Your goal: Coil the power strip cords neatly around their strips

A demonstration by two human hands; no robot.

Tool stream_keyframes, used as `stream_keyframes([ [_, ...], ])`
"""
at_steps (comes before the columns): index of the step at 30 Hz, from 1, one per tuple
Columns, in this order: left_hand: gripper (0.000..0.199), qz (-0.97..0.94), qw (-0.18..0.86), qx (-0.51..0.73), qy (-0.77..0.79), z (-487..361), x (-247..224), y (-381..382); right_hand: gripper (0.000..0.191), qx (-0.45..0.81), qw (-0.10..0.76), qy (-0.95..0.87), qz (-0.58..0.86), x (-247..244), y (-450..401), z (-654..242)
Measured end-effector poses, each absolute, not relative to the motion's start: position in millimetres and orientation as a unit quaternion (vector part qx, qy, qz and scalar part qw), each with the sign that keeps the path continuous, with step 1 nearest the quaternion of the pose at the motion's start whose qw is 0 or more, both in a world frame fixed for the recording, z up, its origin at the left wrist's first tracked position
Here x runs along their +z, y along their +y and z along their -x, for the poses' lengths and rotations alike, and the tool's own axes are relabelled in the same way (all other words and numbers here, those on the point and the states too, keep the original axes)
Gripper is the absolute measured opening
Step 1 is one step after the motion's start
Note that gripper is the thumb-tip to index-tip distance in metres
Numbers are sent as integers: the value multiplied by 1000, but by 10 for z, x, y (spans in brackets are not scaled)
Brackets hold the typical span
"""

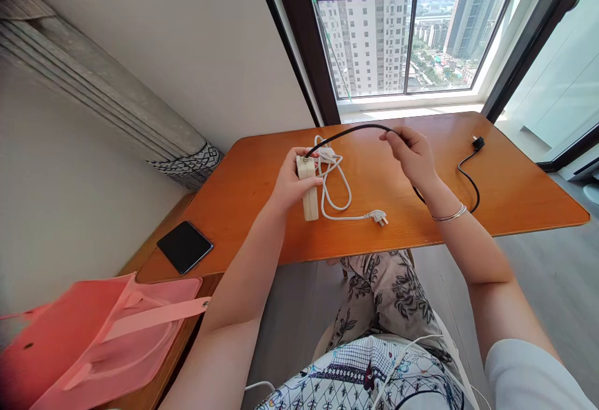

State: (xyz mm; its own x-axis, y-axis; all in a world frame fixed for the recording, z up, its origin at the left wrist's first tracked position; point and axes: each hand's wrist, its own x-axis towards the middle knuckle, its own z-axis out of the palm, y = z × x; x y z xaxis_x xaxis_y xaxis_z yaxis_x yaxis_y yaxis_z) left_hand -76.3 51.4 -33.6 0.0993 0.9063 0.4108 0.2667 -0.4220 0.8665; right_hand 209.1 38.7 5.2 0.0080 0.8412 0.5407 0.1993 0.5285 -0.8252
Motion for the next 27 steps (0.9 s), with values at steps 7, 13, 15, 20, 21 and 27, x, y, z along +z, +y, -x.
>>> stream_keyframes([
  [7, 54, -676, 477, 485, 282, 349, -199, 666, 66, 153, 652, -595, 444, 148, 976, -1868],
  [13, 52, -634, 520, 528, 222, 148, -145, 967, 72, 118, 683, -585, 421, 189, 1170, -1742],
  [15, 51, -630, 537, 514, 224, 141, -155, 1022, 68, 121, 694, -575, 416, 203, 1179, -1740],
  [20, 51, -640, 564, 463, 240, 150, -213, 1102, 60, 119, 687, -588, 411, 287, 1125, -1754],
  [21, 50, -643, 572, 451, 236, 147, -214, 1113, 60, 120, 687, -590, 406, 302, 1118, -1752],
  [27, 51, -709, 581, 338, 215, 125, -78, 1118, 59, 153, 688, -596, 385, 312, 1187, -1833],
])
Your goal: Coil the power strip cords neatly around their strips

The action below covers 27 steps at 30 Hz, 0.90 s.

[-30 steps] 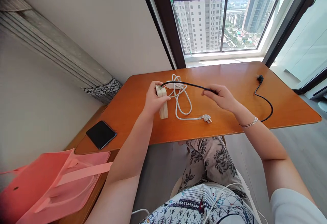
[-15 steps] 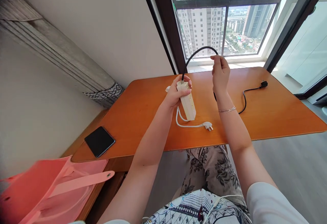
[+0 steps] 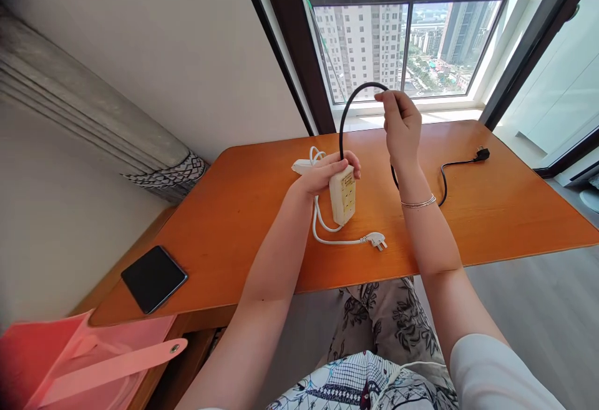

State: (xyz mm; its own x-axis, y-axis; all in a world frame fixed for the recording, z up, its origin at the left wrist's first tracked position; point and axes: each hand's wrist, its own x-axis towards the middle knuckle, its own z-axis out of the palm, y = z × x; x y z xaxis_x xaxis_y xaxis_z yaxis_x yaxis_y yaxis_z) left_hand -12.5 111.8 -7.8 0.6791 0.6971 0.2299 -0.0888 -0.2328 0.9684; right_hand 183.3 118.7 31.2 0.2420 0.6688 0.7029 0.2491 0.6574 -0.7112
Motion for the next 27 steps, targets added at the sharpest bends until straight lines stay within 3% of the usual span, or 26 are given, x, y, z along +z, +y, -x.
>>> stream_keyframes([
  [5, 52, -753, 521, 323, 238, 95, 53, 1080, 62, 174, 685, -582, 403, 318, 1227, -1965],
  [12, 56, -683, 578, 409, 178, 127, 163, 880, 52, 192, 630, -624, 421, 267, 1150, -1752],
  [17, 47, -601, 577, 515, 202, 220, 229, 830, 34, 186, 476, -716, 476, 213, 1038, -1577],
  [24, 41, -511, 509, 670, 176, 527, 245, 1030, 56, 144, 125, -821, 538, 218, 840, -1468],
  [27, 39, -514, 465, 700, 173, 536, 226, 1046, 59, 77, 47, -817, 570, 245, 705, -1381],
])
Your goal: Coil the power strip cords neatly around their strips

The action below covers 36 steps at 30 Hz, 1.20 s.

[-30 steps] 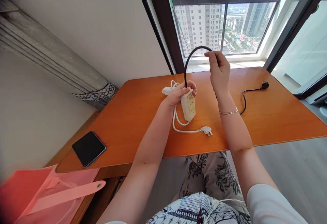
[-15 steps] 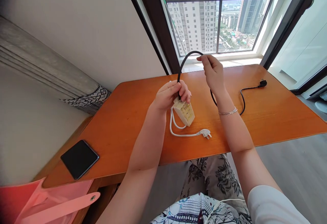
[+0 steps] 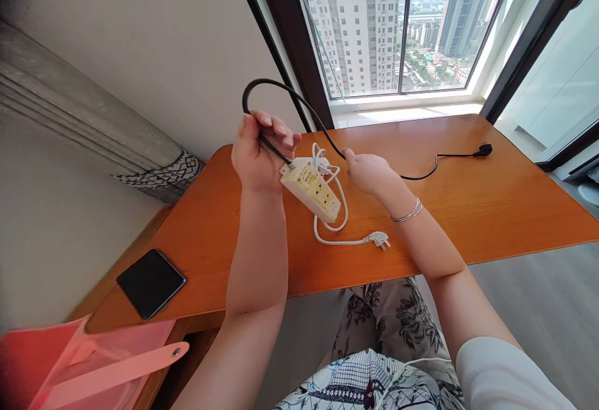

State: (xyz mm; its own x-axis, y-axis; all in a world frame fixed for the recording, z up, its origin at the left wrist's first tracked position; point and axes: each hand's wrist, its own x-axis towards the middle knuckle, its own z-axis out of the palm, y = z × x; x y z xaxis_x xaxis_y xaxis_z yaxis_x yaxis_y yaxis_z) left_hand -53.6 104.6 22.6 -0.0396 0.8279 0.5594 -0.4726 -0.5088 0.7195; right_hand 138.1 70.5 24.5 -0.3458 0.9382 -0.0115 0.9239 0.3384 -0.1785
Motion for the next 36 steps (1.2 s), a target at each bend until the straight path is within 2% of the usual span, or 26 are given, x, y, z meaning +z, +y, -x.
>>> stream_keyframes([
  [4, 40, -559, 420, 692, 181, 428, 209, 996, 61, 36, 32, -810, 584, 283, 512, -1262],
  [9, 38, -581, 397, 688, 178, 368, 211, 954, 64, 11, 116, -804, 584, 370, 353, -1120],
  [15, 41, -560, 398, 706, 173, 361, 195, 971, 50, -39, 138, -805, 576, 485, 293, -1075],
  [20, 43, -580, 392, 689, 189, 326, 176, 952, 37, -79, 139, -845, 511, 526, 217, -1137],
  [24, 45, -581, 407, 677, 196, 295, 155, 931, 28, -95, 159, -886, 424, 553, 181, -1184],
  [30, 48, -628, 482, 576, 202, 246, 162, 850, 26, -92, 234, -918, 307, 504, 242, -1274],
  [33, 48, -630, 490, 559, 225, 213, 144, 811, 20, -85, 284, -910, 290, 493, 284, -1326],
  [36, 61, -629, 520, 529, 233, 191, 103, 809, 16, -84, 342, -880, 320, 510, 320, -1367],
])
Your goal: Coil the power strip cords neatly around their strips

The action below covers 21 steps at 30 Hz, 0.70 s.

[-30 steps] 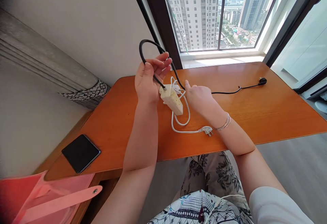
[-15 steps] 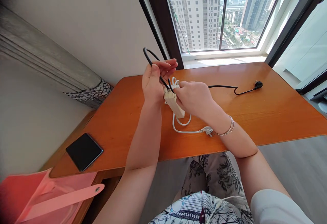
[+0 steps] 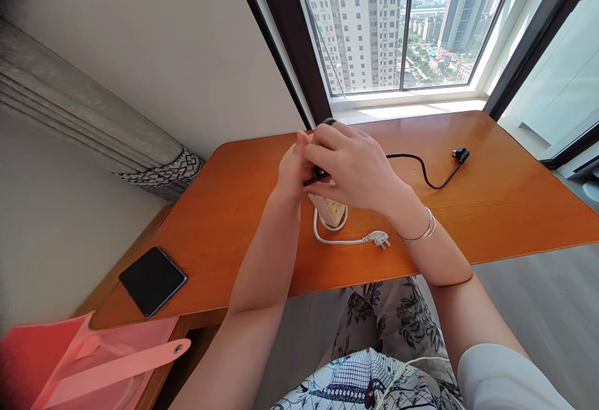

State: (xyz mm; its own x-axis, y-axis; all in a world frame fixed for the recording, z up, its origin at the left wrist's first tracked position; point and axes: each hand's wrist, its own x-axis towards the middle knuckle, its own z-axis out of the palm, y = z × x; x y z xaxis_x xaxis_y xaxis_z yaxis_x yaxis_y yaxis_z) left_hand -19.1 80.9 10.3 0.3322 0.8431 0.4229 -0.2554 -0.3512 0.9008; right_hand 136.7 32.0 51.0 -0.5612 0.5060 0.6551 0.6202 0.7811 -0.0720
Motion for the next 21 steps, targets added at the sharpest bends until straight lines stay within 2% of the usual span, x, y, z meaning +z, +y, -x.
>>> stream_keyframes([
  [4, 79, -662, 552, 469, 190, 199, 116, 807, 48, -66, 390, -846, 357, 525, 369, -1400],
  [6, 72, -683, 555, 441, 175, 218, 157, 789, 61, -39, 388, -848, 360, 523, 392, -1412],
  [8, 62, -693, 568, 409, 170, 242, 198, 766, 65, -3, 377, -852, 362, 523, 409, -1426],
  [10, 60, -697, 589, 376, 162, 265, 228, 741, 62, 31, 370, -853, 366, 532, 417, -1444],
  [16, 58, -702, 590, 352, 187, 292, 273, 684, 36, 109, 402, -829, 373, 576, 437, -1517],
  [21, 63, -696, 590, 350, 209, 307, 281, 695, 36, 206, 426, -814, 337, 583, 501, -1636],
])
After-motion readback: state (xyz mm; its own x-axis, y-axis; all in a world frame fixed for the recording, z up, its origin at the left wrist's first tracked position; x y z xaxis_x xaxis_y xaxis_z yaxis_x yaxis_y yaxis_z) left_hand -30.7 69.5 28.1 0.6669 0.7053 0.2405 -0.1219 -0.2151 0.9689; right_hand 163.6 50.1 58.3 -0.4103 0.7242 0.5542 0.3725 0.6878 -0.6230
